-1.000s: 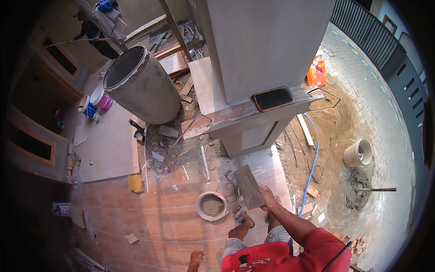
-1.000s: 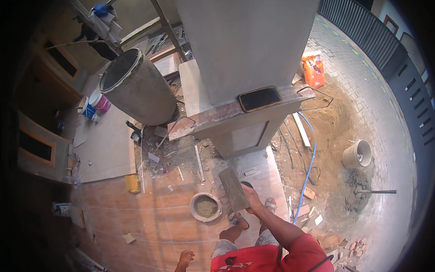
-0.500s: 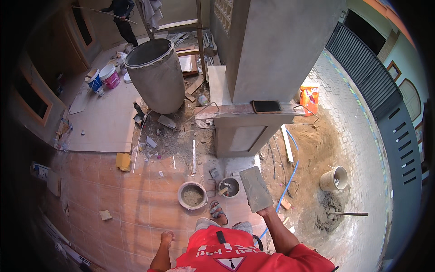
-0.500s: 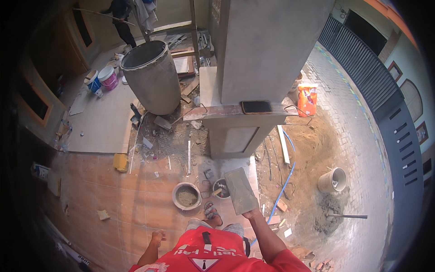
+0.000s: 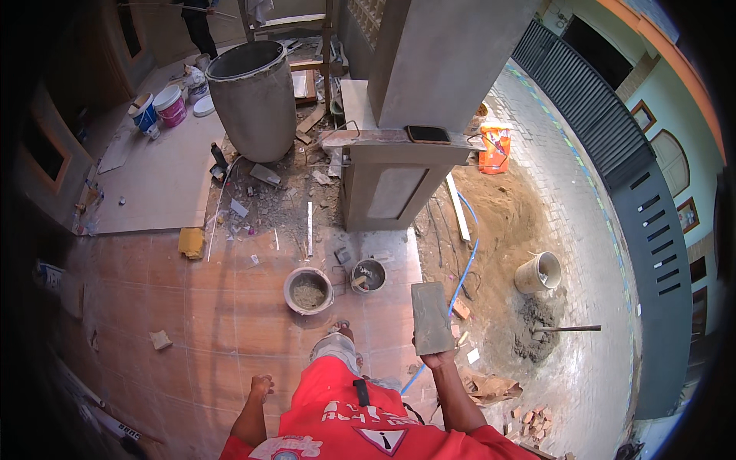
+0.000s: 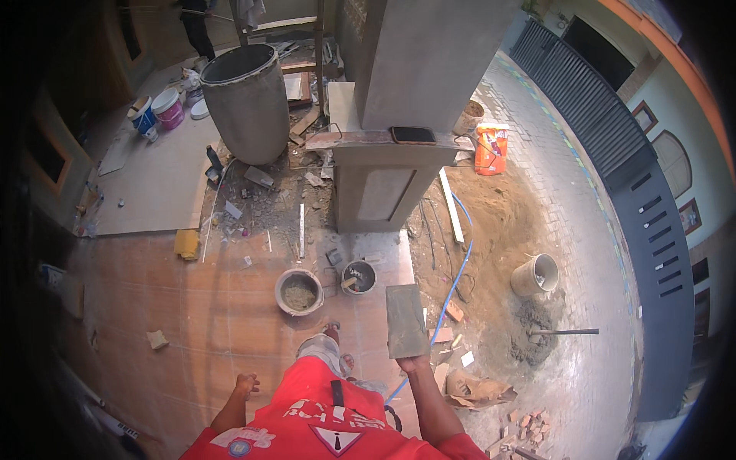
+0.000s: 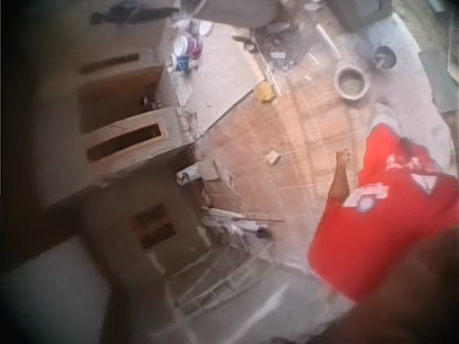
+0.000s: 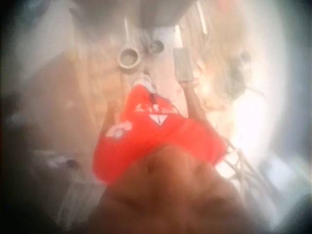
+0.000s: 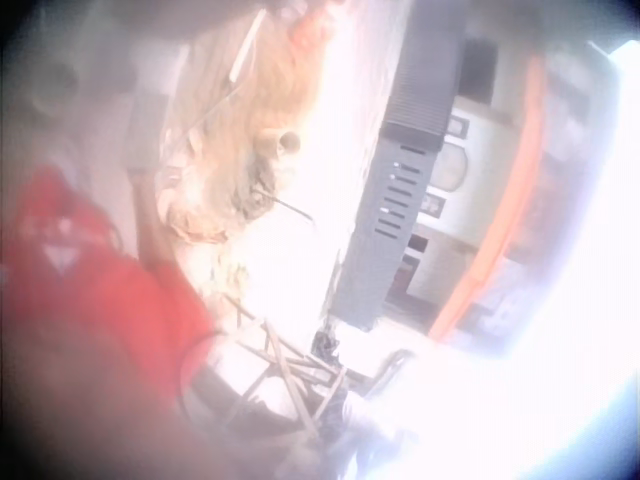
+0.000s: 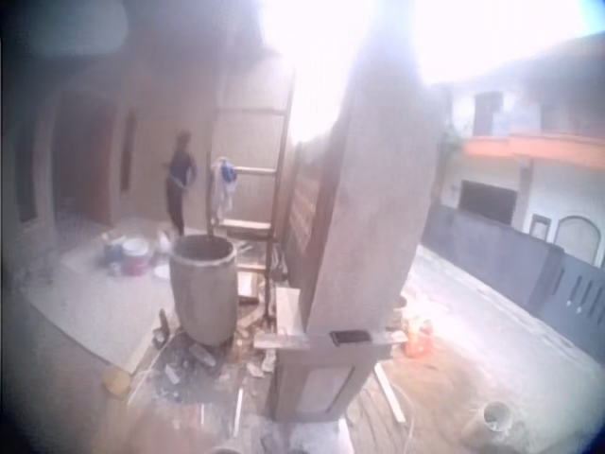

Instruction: The person scoops wet plaster from a bucket using a trowel and applies it to the edges and corners of a concrete pillar. They smooth the surface with a float and trowel, repeatedly adding material to refine the finish.

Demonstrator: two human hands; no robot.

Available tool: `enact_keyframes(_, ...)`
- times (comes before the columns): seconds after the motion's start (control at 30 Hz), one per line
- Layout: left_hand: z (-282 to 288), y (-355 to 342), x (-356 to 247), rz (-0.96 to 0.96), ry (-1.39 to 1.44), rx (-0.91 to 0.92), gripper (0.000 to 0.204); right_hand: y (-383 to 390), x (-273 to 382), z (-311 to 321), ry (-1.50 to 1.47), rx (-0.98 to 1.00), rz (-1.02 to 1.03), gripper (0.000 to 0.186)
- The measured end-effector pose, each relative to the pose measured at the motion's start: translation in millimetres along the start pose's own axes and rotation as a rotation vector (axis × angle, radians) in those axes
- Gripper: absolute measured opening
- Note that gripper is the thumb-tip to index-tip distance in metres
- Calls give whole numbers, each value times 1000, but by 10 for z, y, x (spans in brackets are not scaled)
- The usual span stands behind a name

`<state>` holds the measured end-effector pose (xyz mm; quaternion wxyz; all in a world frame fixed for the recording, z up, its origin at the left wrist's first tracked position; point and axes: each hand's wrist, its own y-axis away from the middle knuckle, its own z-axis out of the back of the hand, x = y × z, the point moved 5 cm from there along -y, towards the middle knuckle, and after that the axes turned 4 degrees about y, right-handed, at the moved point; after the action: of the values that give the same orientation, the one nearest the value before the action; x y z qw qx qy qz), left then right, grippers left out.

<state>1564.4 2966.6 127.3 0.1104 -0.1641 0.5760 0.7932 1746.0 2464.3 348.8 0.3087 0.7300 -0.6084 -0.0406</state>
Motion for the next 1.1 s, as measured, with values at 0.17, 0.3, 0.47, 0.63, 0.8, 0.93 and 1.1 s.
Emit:
enact_keyframes(0.17, 163, 9, -343, -133, 57, -38, 35, 344, -190, 96, 24, 7, 46, 37)
enact_keyframes(0.3, 308, -138, -472, -234, 146, -10, 30, 426, -409, -38, 8, 99, 22, 38)
enact_keyframes(0.47, 667, -353, -349, -214, 274, -13, 21, 324, -887, -379, 84, 68, -21, 38)
enact_keyframes(0.63, 1270, -544, 124, -44, 255, -55, 25, 21, -1625, -1008, 140, 23, -53, 38)
enact_keyframes(0.8, 2043, -1056, 824, 115, 273, -93, 27, -123, -2441, -1482, 122, 28, -141, 37)
enact_keyframes(0.93, 2654, -1560, 938, 83, 232, -111, 31, -167, -2885, -1762, 186, -22, -178, 38)
enact_keyframes(1.1, 3077, -1862, 46, -23, 402, -178, 38, -151, -3139, -2188, 267, -32, -164, 41)
